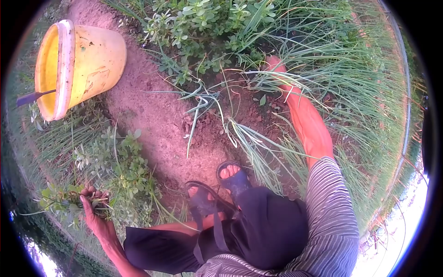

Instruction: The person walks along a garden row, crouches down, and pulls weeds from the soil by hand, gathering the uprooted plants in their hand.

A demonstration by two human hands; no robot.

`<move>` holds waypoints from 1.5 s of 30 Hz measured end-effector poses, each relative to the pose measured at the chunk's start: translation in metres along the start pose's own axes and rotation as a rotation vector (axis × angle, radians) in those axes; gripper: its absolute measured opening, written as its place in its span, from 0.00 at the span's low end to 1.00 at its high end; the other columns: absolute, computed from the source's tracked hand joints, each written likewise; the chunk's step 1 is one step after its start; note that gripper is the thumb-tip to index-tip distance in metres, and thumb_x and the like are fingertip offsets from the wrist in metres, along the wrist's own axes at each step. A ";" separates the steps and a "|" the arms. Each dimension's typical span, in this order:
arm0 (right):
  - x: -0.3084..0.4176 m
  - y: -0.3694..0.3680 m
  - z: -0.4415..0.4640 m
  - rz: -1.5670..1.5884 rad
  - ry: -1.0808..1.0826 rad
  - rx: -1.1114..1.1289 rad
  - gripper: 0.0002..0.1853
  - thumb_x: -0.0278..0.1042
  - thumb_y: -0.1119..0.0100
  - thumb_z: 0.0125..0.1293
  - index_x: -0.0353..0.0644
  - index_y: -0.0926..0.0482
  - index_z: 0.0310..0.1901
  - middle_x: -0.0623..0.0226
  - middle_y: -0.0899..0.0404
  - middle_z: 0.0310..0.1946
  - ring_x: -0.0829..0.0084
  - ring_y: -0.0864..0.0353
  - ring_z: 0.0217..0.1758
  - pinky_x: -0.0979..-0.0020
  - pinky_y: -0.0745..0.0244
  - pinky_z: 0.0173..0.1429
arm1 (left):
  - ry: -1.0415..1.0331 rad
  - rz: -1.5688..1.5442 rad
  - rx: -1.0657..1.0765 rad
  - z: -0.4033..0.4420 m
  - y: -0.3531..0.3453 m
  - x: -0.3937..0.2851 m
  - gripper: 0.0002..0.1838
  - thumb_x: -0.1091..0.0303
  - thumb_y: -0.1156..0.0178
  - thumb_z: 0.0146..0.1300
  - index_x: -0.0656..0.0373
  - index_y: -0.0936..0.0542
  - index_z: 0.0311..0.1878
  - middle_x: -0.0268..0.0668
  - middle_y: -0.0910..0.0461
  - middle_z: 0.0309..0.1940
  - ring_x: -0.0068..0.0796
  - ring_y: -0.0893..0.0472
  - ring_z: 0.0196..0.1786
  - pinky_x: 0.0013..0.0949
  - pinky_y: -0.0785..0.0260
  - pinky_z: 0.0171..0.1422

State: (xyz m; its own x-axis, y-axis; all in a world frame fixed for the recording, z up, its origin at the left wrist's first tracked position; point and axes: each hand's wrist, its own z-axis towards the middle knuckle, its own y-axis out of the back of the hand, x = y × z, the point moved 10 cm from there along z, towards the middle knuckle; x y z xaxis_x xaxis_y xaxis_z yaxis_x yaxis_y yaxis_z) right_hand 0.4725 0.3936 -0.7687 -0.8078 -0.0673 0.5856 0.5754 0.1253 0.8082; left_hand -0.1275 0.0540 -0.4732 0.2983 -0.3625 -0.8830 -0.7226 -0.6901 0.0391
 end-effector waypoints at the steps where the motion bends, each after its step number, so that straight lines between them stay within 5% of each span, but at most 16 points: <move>1: 0.000 0.002 -0.001 -0.010 0.000 0.000 0.17 0.33 0.32 0.56 0.38 0.21 0.47 0.63 0.18 0.35 0.69 0.20 0.36 0.65 0.24 0.39 | 0.001 0.000 0.002 0.000 0.000 0.000 0.16 0.55 0.49 0.72 0.56 0.25 0.53 0.35 0.22 0.49 0.25 0.22 0.47 0.33 0.26 0.54; 45: 0.012 0.003 -0.002 -0.065 0.066 0.097 0.18 0.36 0.36 0.57 0.37 0.21 0.47 0.59 0.19 0.34 0.67 0.20 0.36 0.64 0.25 0.39 | -0.010 0.067 0.019 -0.012 0.008 -0.002 0.17 0.53 0.48 0.72 0.54 0.25 0.55 0.35 0.22 0.49 0.26 0.23 0.48 0.35 0.27 0.54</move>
State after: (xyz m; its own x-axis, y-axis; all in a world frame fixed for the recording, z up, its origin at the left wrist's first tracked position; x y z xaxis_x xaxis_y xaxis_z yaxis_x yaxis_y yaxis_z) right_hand 0.4648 0.3908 -0.7585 -0.8311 -0.1435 0.5373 0.5042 0.2135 0.8368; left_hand -0.1262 0.0419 -0.4652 0.2427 -0.4016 -0.8831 -0.7523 -0.6526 0.0900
